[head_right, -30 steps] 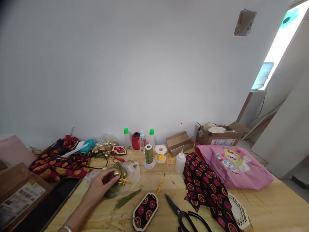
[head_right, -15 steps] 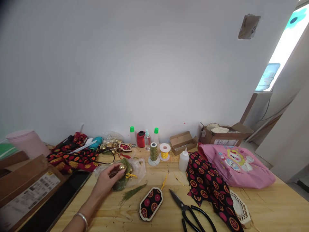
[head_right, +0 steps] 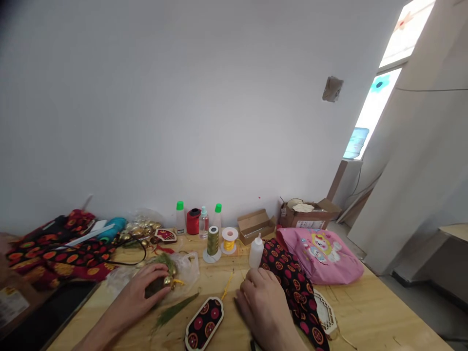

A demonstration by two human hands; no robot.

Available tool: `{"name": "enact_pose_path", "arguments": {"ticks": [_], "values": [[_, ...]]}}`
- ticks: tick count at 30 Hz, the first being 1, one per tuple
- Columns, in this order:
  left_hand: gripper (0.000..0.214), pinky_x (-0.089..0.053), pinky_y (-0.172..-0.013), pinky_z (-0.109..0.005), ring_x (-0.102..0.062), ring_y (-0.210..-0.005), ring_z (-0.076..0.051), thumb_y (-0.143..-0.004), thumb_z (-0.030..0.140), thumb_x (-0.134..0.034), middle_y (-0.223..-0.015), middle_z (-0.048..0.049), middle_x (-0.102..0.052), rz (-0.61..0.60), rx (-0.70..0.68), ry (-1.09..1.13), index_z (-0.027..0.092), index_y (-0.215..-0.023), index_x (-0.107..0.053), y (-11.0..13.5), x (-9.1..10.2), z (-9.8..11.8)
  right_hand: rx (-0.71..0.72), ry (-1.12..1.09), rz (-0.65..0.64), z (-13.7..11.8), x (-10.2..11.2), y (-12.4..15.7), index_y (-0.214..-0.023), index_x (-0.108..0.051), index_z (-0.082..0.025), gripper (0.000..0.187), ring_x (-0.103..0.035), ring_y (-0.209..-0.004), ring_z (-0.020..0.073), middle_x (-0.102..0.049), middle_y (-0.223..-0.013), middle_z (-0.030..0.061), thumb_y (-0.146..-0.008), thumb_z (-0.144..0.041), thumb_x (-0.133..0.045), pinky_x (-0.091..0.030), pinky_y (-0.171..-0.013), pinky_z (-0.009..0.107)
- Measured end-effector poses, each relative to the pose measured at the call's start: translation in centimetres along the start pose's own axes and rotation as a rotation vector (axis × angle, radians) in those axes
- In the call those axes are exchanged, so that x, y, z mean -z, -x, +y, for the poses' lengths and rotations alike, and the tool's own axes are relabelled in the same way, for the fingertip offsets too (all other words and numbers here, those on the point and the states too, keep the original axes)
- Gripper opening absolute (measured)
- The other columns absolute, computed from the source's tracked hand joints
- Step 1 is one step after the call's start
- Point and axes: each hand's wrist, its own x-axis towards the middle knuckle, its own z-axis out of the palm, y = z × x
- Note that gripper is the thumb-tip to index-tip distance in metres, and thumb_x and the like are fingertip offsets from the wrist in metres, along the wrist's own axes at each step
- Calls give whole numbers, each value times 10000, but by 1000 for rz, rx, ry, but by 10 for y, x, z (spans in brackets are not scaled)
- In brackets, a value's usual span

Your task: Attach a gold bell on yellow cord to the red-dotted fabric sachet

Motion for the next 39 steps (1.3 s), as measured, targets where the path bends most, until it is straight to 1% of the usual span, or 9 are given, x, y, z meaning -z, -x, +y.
{"name": "enact_pose_path", "arguments": {"ticks": [4,7,11,15,20,23,25,31,39], "values": [[236,-481,-749,-320,-579,-873,-217,-665,409,-574,-930,-71,-630,-1,-44,-22,226,-800,-636,-1,-2,-1,-282,49,-309,19,-25,-14,-700,-613,-148,114,-537,-771,192,-593,-797,81,-707,-158,-500,-400,-651,260],[248,-480,-761,-323,-574,-886,-217,-667,416,-572,-939,-68,-627,20,-33,-27,222,-810,-632,-1,-2,-1,-358,32,-351,24,-43,-20,-700,-621,-106,180,-540,-790,216,-605,-789,124,-694,-92,-442,-388,-653,261],[278,-465,-797,-344,-562,-908,-222,-684,425,-552,-942,-71,-625,43,33,-35,210,-846,-620,0,-2,-3,-359,-37,-349,23,-40,-30,-618,-615,-95,196,-567,-690,198,-627,-693,121,-641,-22,-434,-382,-597,238],[289,-461,-809,-352,-556,-930,-228,-691,434,-537,-956,-72,-627,58,105,-24,211,-852,-624,1,-2,-4,-364,-147,-290,30,-8,-47,-653,-588,-136,200,-562,-570,143,-629,-623,46,-709,-79,-404,-376,-518,201],[287,-465,-802,-353,-569,-915,-234,-669,442,-554,-930,-61,-645,95,134,8,215,-823,-638,0,-1,-6,-345,-237,-173,41,27,-68,-819,-558,-155,195,-571,-619,126,-637,-723,22,-756,-155,-373,-401,-556,195],[287,-463,-805,-345,-569,-918,-231,-669,437,-555,-932,-57,-645,92,140,20,214,-831,-636,0,-1,-7,-371,-131,-221,34,18,-65,-781,-599,-171,172,-581,-693,156,-643,-767,43,-709,-173,-443,-398,-608,222],[292,-458,-813,-352,-564,-926,-231,-671,442,-552,-938,-62,-643,82,154,23,211,-829,-635,0,-2,-7,-397,-101,-285,24,0,-56,-648,-619,-168,123,-591,-683,186,-650,-707,64,-659,-169,-497,-397,-593,237],[293,-469,-800,-345,-572,-914,-226,-678,437,-546,-940,-64,-643,73,157,36,206,-839,-629,1,-2,-5,-465,-120,-344,6,-45,-39,-567,-614,-108,139,-607,-705,261,-654,-700,160,-535,-14,-516,-407,-601,285],[280,-475,-789,-346,-579,-905,-233,-667,434,-559,-927,-65,-651,99,173,65,209,-813,-639,1,0,-3,-513,-551,-191,36,-16,-64,-541,-495,-156,125,-506,-398,95,-586,-490,-4,-623,-97,-423,-338,-381,171]]}}
